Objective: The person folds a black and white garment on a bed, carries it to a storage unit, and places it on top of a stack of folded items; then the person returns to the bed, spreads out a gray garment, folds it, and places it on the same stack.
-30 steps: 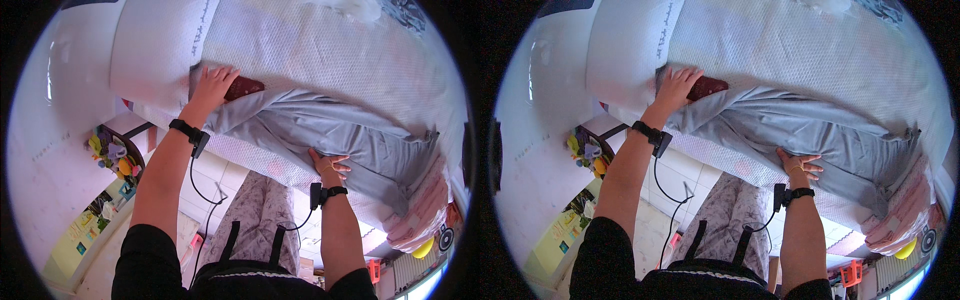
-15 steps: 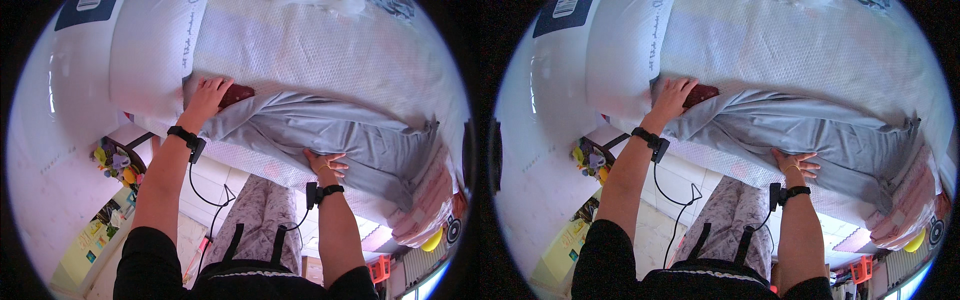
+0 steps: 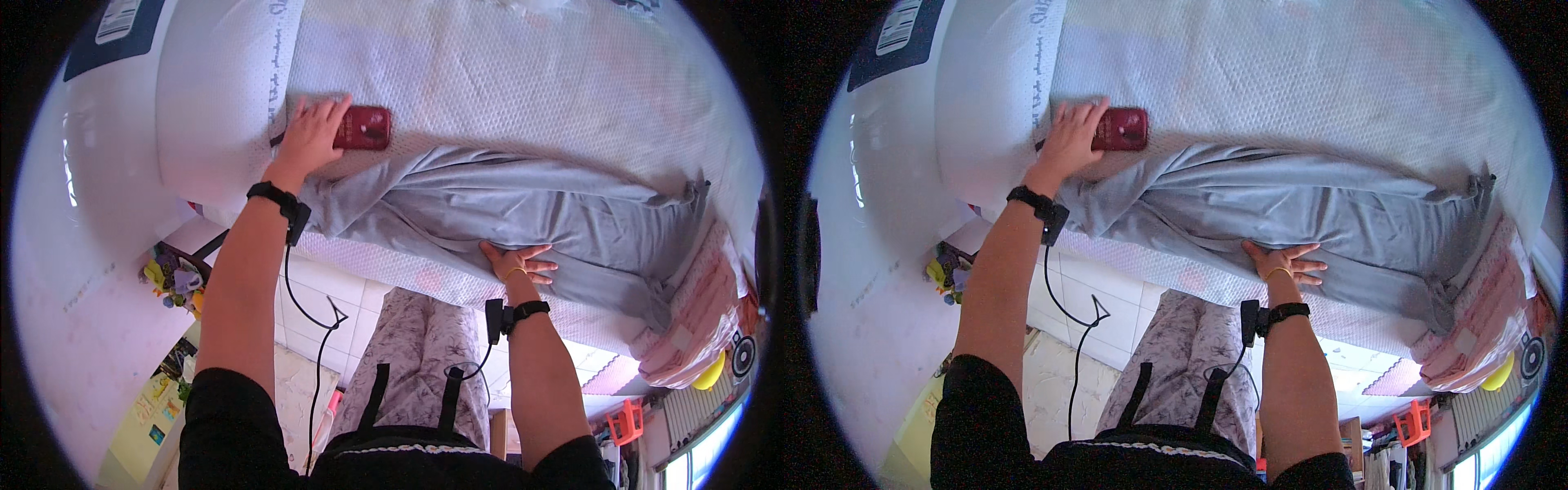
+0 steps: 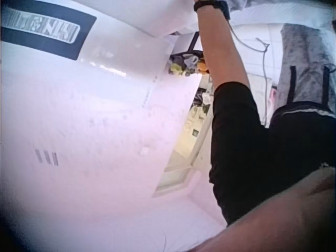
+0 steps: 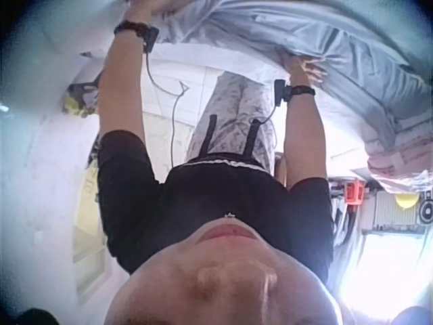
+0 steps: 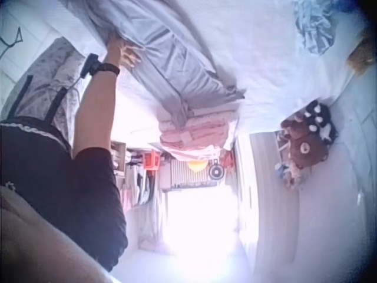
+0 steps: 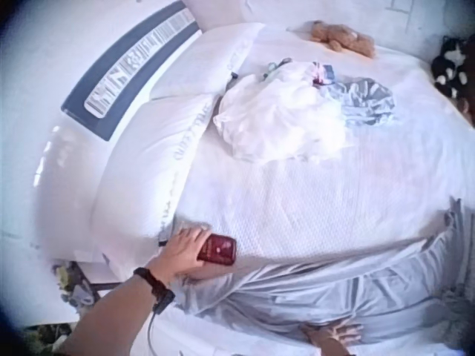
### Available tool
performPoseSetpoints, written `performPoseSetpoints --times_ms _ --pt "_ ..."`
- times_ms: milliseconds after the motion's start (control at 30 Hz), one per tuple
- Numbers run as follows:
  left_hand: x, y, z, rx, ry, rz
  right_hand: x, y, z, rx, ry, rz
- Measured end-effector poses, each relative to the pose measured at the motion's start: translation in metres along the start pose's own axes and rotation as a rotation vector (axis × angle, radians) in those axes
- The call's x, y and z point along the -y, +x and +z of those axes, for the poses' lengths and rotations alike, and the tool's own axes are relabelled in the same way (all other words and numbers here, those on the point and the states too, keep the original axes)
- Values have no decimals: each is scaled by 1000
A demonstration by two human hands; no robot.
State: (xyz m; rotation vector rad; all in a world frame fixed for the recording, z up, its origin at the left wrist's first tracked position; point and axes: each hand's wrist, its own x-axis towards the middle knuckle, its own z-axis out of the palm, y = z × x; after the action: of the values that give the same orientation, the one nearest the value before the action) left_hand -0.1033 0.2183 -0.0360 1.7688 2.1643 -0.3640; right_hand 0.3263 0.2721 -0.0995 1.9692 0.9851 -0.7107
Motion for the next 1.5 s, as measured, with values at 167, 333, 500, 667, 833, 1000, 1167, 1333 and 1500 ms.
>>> performPoseSetpoints --times_ms 167,333,500,667,833,1000,1167,1333,1500 --pt "16 42 -3 -196 54 -114 2 2 5 -28 2 36" --pt "23 66 -14 -314 85 -197 5 -3 3 -16 15 35" --pt "-2 34 -12 -459 -29 -99 3 -5 -2 -24 -18 -2" --pt "-59 -68 3 -26 -245 -46 3 -5 -3 -9 -33 19" --pt "-70 -132 38 -90 -141 -25 5 1 2 -38 -10 39" --pt "-45 -126 32 -252 -27 -97 5 0 3 -52 -42 34" --pt "13 -63 -17 -391 166 -255 6 -2 2 -67 -52 36" --pt "21 -41 -25 -462 117 -246 6 1 3 -82 -73 19" --pt "-27 -77 7 -272 -113 -51 0 2 -2 -45 -50 10"
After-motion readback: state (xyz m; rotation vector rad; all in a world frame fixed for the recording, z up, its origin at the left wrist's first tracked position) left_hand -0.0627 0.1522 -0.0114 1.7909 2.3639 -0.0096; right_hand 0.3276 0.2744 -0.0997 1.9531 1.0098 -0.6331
